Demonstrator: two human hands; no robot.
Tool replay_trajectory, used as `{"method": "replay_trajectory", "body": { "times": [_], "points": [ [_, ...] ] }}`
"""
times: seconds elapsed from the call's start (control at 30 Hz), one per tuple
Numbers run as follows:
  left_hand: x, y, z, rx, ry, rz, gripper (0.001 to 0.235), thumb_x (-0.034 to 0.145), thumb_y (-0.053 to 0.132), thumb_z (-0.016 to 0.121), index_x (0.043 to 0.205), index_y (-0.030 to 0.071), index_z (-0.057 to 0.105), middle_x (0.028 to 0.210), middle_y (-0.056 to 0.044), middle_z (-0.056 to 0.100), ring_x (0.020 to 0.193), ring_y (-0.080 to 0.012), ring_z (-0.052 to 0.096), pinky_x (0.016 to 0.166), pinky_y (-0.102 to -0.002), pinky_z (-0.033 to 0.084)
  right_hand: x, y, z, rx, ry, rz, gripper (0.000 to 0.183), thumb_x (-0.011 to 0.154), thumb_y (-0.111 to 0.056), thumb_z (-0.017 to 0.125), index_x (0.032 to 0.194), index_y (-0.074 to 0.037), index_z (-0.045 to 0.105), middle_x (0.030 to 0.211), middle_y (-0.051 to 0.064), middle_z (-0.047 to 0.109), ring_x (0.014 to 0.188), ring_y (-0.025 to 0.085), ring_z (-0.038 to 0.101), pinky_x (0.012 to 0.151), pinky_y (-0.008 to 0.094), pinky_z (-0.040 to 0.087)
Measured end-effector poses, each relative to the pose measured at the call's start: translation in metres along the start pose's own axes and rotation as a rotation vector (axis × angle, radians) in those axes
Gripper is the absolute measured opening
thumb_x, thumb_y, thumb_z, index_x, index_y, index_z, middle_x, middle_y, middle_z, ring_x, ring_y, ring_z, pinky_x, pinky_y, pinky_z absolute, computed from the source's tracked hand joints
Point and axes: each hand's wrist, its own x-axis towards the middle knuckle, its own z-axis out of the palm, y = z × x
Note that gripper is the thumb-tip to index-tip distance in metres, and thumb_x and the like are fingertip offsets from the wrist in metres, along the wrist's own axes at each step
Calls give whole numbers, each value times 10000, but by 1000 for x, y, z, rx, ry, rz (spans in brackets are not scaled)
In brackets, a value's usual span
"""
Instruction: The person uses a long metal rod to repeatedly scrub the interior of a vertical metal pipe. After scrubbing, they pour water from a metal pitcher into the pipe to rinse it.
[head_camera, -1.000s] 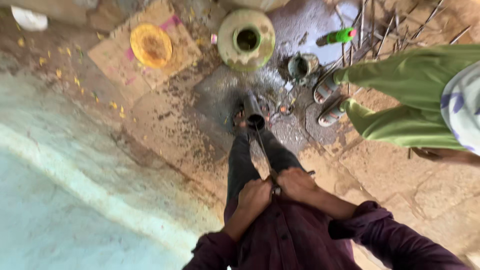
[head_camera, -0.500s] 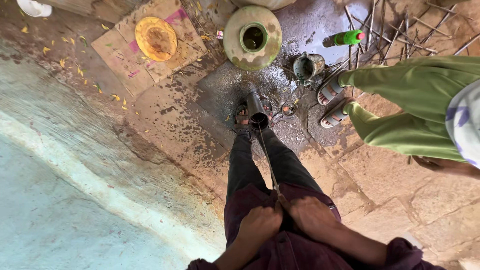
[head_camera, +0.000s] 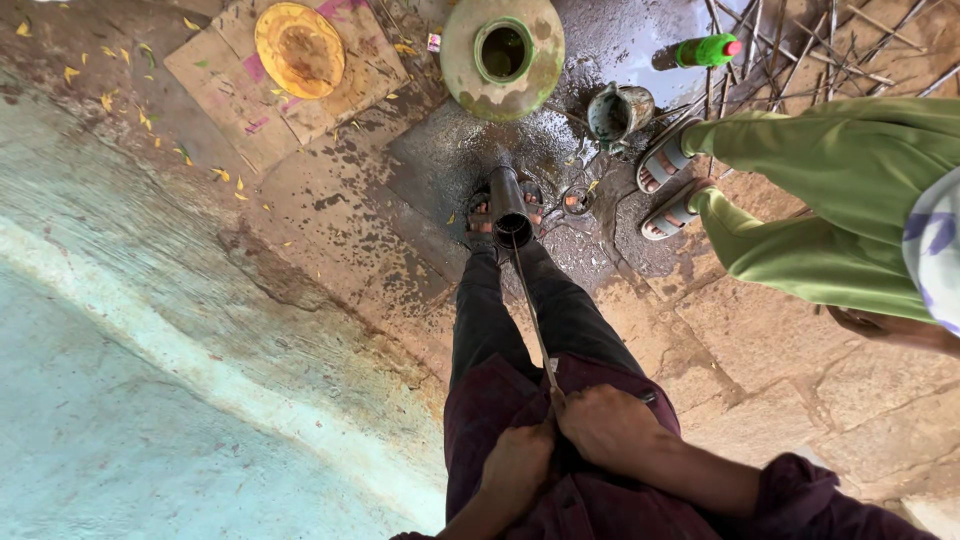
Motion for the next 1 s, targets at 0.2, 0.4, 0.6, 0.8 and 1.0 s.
{"method": "replay_trajectory", "body": {
  "times": [0.2, 0.4, 0.6, 0.8, 1.0],
  "points": [
    [10, 4, -14, 259, -46, 95, 493, 921, 93, 572, 1380, -88, 566, 694, -174, 702, 586, -331, 712, 535, -449, 583, -6, 2, -10, 100, 74, 52, 624, 868, -126, 597, 1457, 30, 464, 921, 166, 728, 744, 308, 735, 654, 414, 596],
    [-6, 1, 14, 249, -2, 121, 530, 895, 110, 580, 1383, -95, 566, 669, -169, 698, 545, -333, 700, 511, -457, 581, -24, -7, 17, 58, 79, 78, 565, 919, -177, 564, 1450, -4, 481, 922, 147, 722, 750, 305, 725, 673, 434, 591],
    [41, -23, 5, 358, 20, 19, 318, 891, 143, 581, 1147, -38, 635, 756, -194, 712, 653, -346, 716, 546, -496, 589, 25, 18, -4, 146, 118, 188, 381, 872, -188, 611, 1235, -73, 627, 949, 166, 722, 827, 362, 723, 706, 481, 587],
    [193, -113, -35, 149, 188, -98, 210, 849, 110, 659, 1012, 99, 792, 991, -190, 736, 947, -400, 712, 807, -518, 570, 176, 119, -22, 129, 198, 197, 196, 778, -214, 730, 892, -61, 775, 907, 205, 727, 902, 392, 715, 775, 468, 590],
    [73, -54, -5, 149, 25, -163, 196, 863, 112, 630, 999, 76, 766, 940, -189, 740, 886, -391, 730, 731, -502, 592, 66, 65, 31, 215, 193, 129, 330, 764, -167, 681, 1070, -46, 712, 894, 192, 715, 881, 393, 707, 760, 500, 582]
  ]
}}
